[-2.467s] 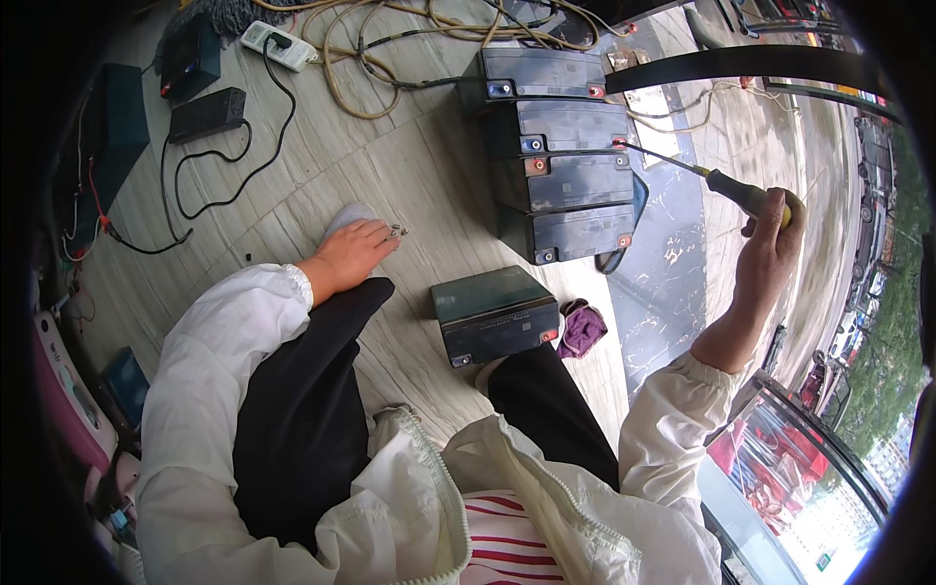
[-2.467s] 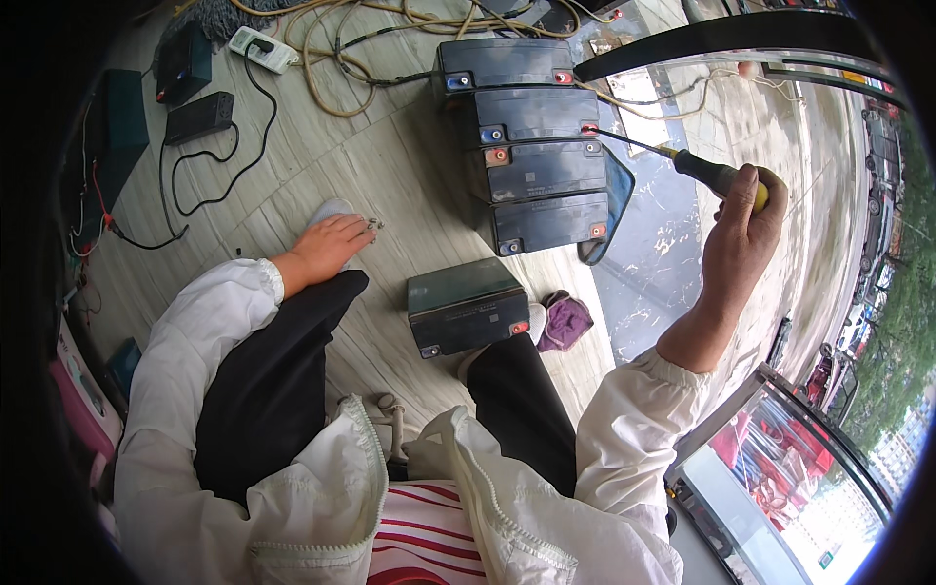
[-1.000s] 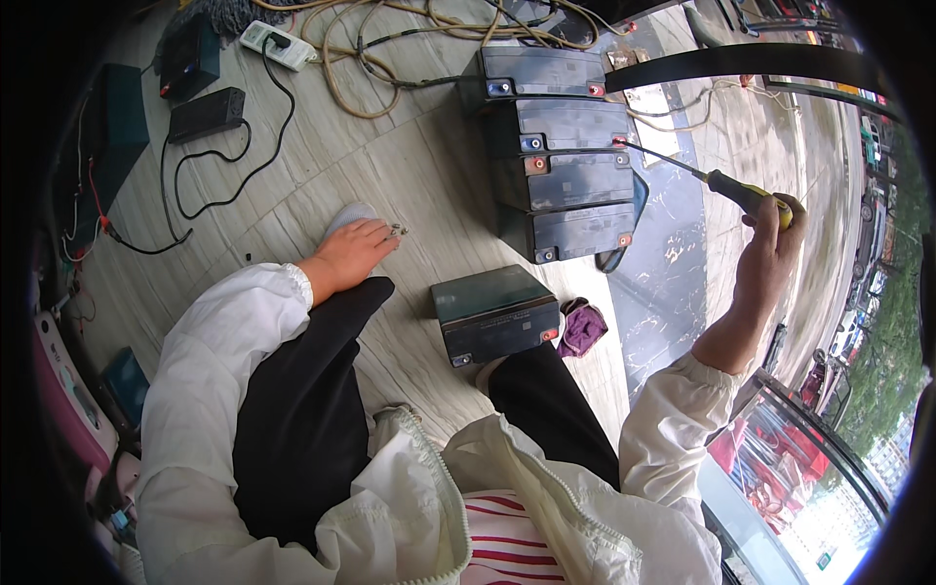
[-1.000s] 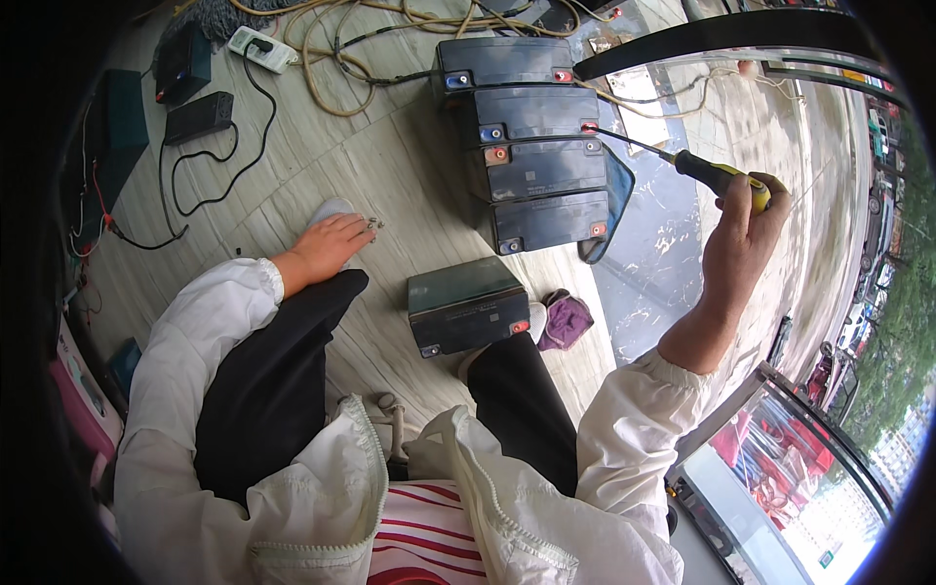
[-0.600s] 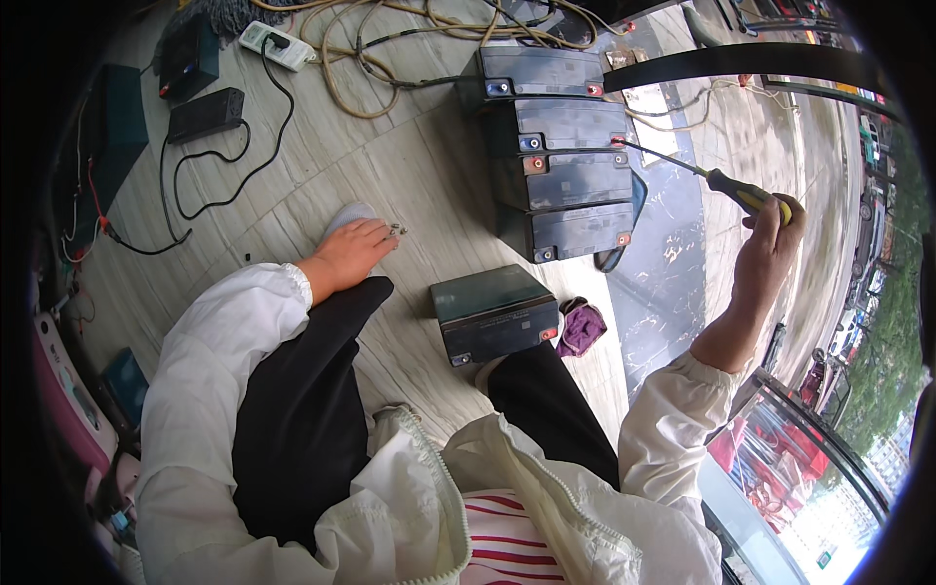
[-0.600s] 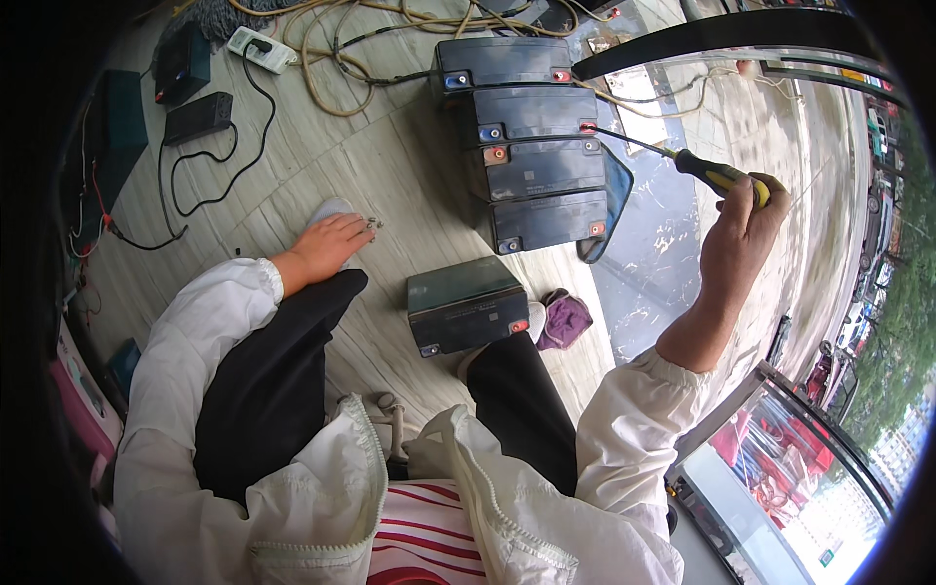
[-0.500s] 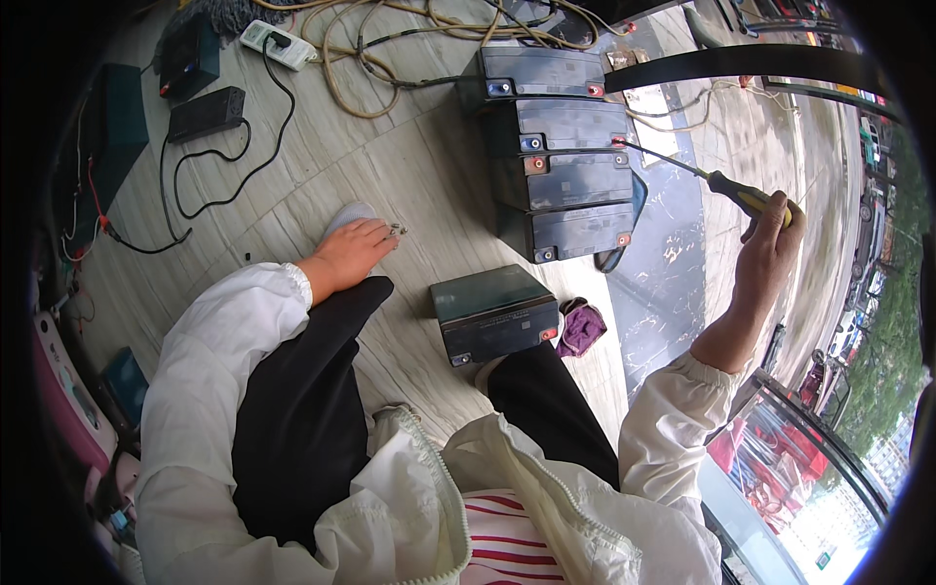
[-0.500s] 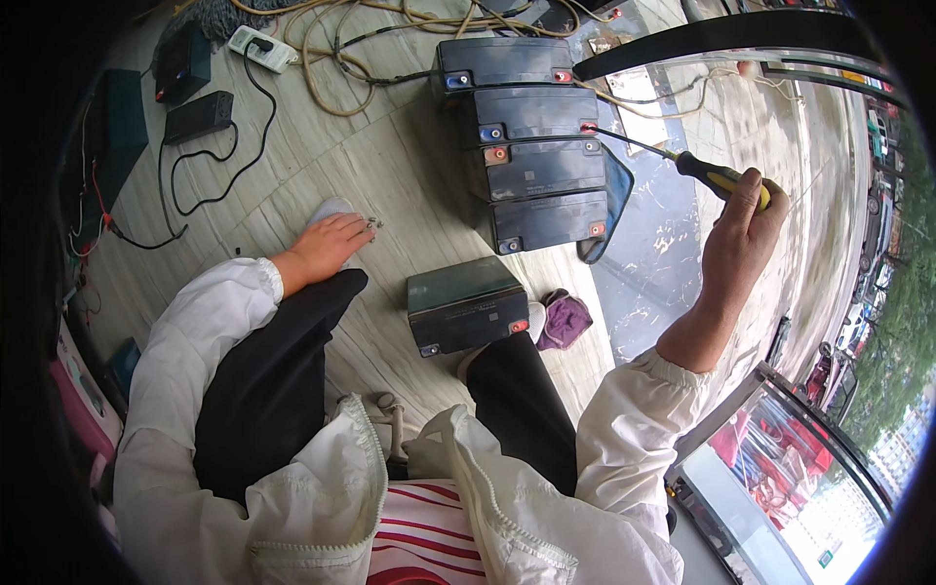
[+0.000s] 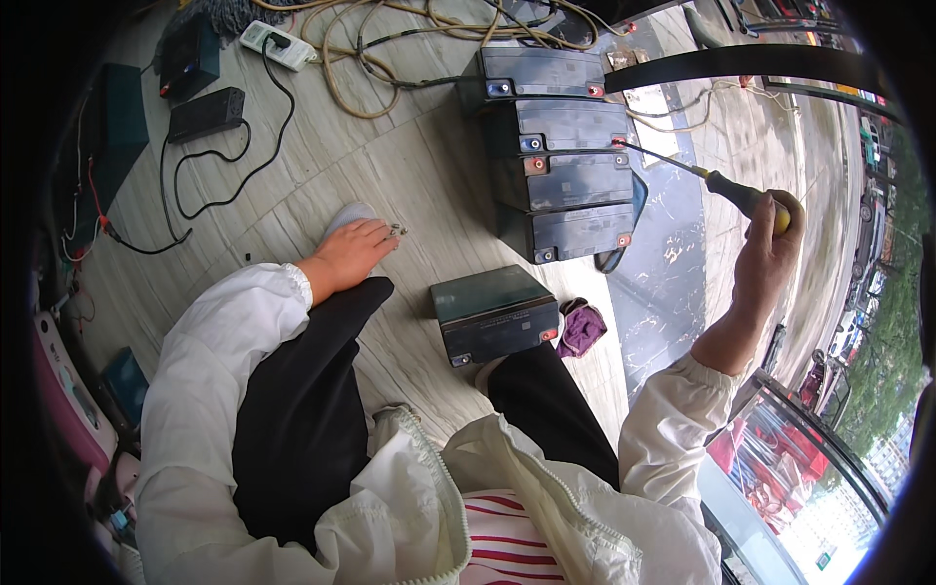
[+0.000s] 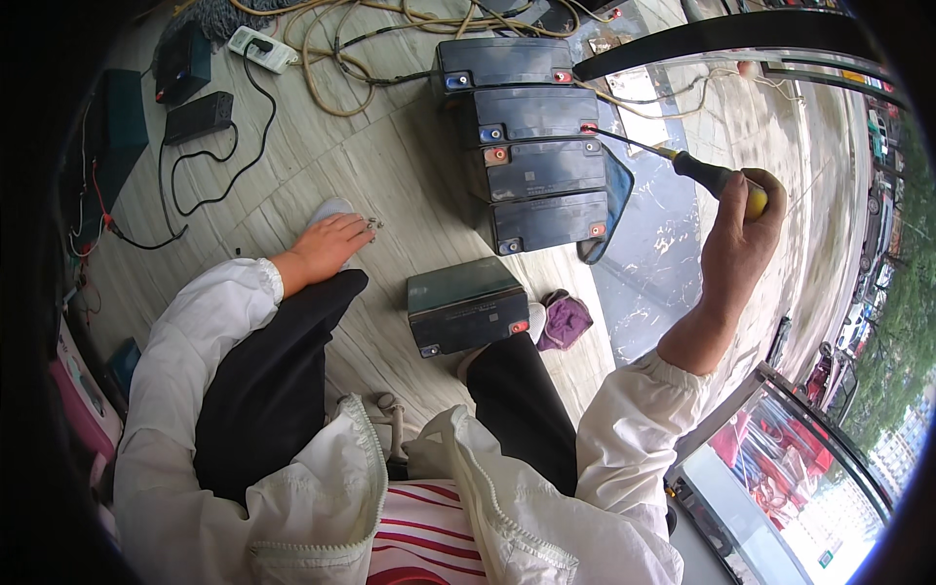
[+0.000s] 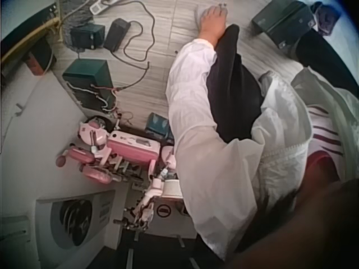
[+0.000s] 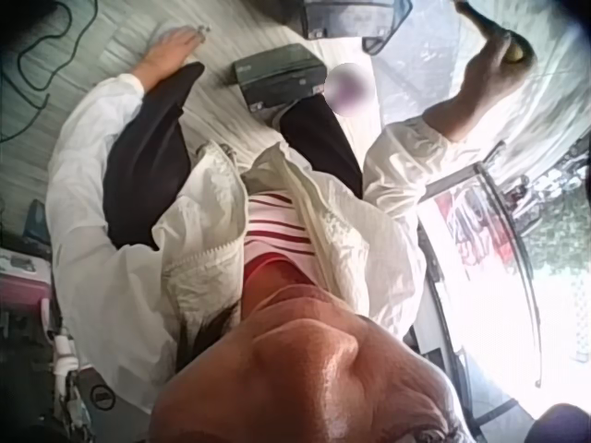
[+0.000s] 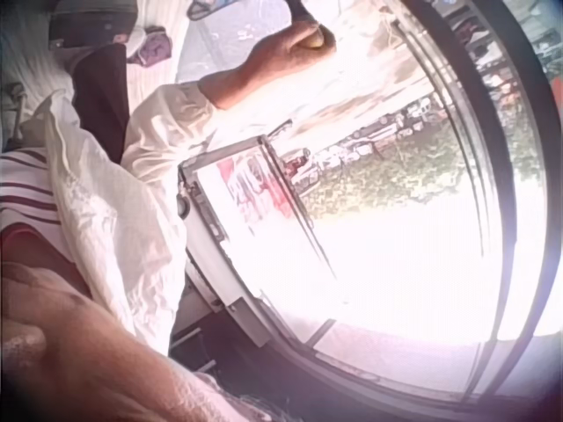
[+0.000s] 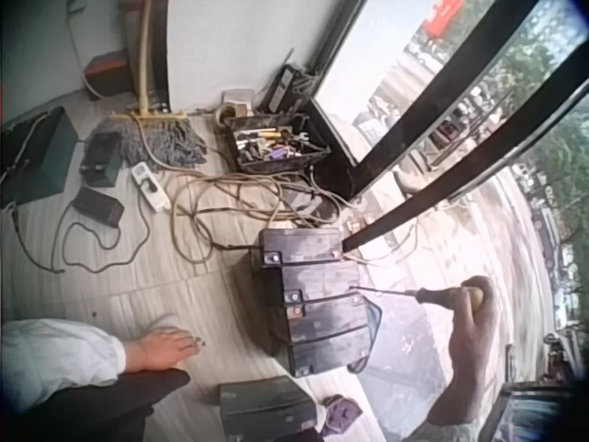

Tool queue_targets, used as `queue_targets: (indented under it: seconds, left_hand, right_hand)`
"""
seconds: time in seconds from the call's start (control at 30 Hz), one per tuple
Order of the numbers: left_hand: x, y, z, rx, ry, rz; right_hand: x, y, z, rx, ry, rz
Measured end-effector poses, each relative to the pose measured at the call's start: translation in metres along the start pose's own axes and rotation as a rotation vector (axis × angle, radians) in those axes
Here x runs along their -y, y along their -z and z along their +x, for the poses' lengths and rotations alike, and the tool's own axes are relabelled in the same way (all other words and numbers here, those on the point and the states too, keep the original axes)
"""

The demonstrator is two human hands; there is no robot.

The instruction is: The person sits on the floor and uses a screwdriver to tighten or loosen terminals on a series of connected batteries. The person adjusts connections between the batteries and nearby wiring.

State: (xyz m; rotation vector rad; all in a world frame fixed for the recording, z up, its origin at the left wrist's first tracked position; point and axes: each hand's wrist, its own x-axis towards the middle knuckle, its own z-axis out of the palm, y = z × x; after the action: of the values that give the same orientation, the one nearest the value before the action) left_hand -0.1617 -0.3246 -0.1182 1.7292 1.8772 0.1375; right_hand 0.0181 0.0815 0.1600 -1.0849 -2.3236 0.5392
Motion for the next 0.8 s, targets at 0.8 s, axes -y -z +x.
queue_targets:
  seconds: [0.8]
  left_hand:
    - [0.001,-0.004,-0.001,-0.049,-0.004,0.013]
  right_hand:
    - [0.021,-0.002,-0.009,0.019,0.067,-0.047]
